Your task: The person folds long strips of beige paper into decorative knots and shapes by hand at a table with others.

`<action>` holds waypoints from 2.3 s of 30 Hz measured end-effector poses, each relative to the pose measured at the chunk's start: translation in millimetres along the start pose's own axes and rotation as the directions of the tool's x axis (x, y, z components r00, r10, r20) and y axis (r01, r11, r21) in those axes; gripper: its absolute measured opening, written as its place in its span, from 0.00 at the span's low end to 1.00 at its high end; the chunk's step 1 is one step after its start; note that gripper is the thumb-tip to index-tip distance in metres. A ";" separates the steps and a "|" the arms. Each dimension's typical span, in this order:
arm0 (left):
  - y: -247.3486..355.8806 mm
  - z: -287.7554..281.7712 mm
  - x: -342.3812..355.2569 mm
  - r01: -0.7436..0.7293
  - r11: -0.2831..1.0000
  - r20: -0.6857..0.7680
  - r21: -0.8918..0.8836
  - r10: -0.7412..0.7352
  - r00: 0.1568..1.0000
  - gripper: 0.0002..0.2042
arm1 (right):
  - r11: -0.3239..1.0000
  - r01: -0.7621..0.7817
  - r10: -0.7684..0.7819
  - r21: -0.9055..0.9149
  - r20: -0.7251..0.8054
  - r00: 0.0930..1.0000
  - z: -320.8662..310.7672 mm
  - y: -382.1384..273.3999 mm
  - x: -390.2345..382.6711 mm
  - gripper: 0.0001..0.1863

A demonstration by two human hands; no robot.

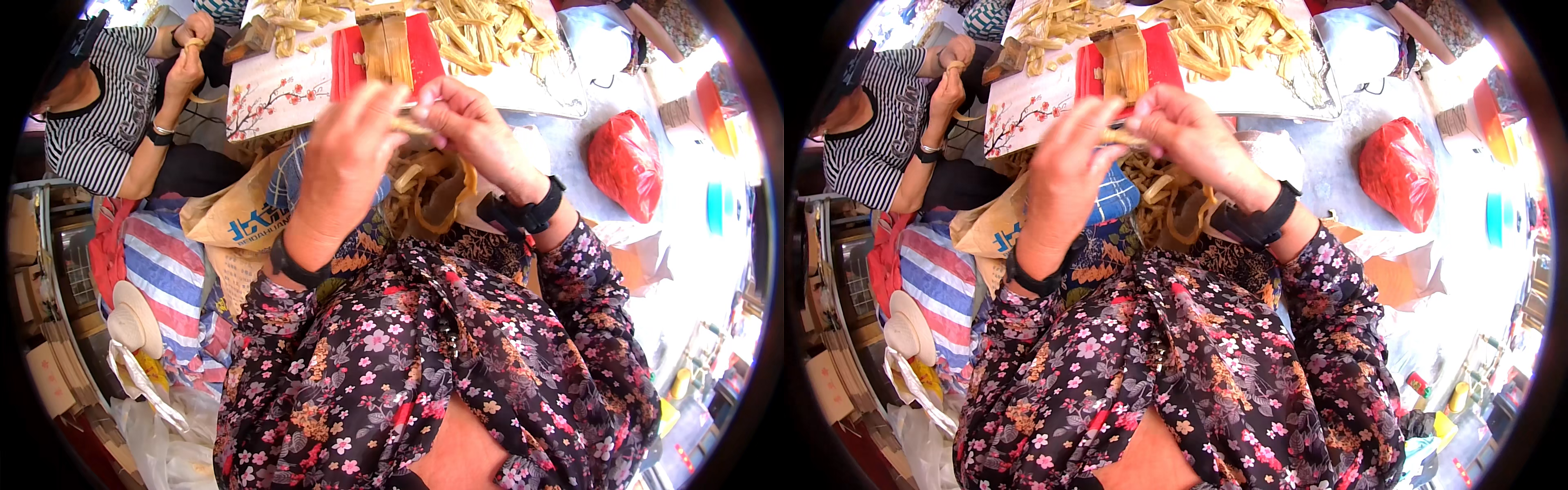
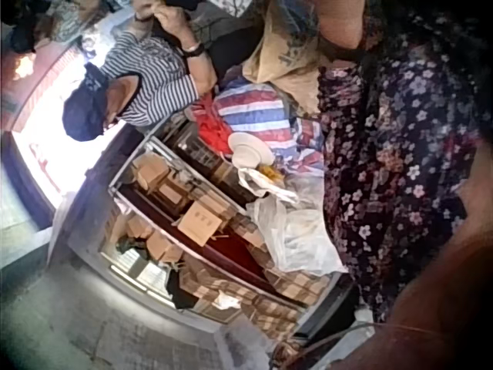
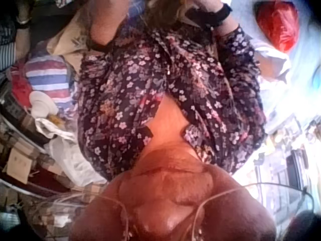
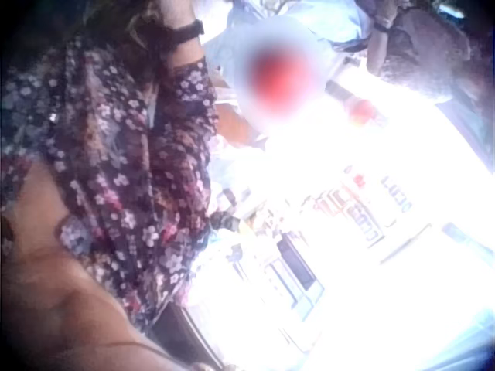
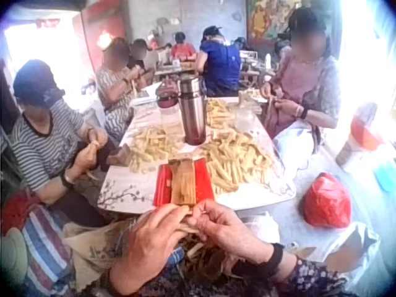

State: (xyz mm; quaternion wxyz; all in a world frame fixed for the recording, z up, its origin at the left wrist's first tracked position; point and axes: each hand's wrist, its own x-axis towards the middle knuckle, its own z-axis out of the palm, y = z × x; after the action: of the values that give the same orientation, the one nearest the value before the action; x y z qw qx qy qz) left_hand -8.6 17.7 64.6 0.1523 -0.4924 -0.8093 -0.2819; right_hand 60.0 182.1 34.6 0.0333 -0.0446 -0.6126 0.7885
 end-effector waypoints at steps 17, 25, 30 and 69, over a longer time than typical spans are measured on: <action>-72.6 36.3 8.8 0.046 0.968 0.068 -0.247 -0.030 0.997 0.09 | 0.935 0.085 -0.096 -0.344 -0.015 0.995 9.8 -9.4 15.0 0.12; -83.7 38.5 27.3 0.574 0.097 0.520 -0.813 -0.324 0.790 0.11 | 0.893 0.144 -0.224 -0.426 -0.144 0.964 -26.4 13.3 57.8 0.15; -89.3 38.0 41.5 0.648 0.369 0.488 -0.666 -0.441 0.753 0.10 | 0.854 0.177 -0.289 -0.489 -0.163 0.943 -28.7 13.4 74.8 0.16; 2.1 10.1 -28.2 0.046 0.980 -0.220 -0.193 -0.089 0.971 0.13 | 0.993 -0.015 0.024 0.113 -0.071 0.997 39.2 10.1 -10.2 0.09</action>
State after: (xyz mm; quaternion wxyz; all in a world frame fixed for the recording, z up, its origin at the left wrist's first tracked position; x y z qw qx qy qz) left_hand 6.8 4.5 42.4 0.1876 -0.4409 -0.7729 -0.4160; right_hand 65.8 140.8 34.7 0.0503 -0.0773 -0.5652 0.8198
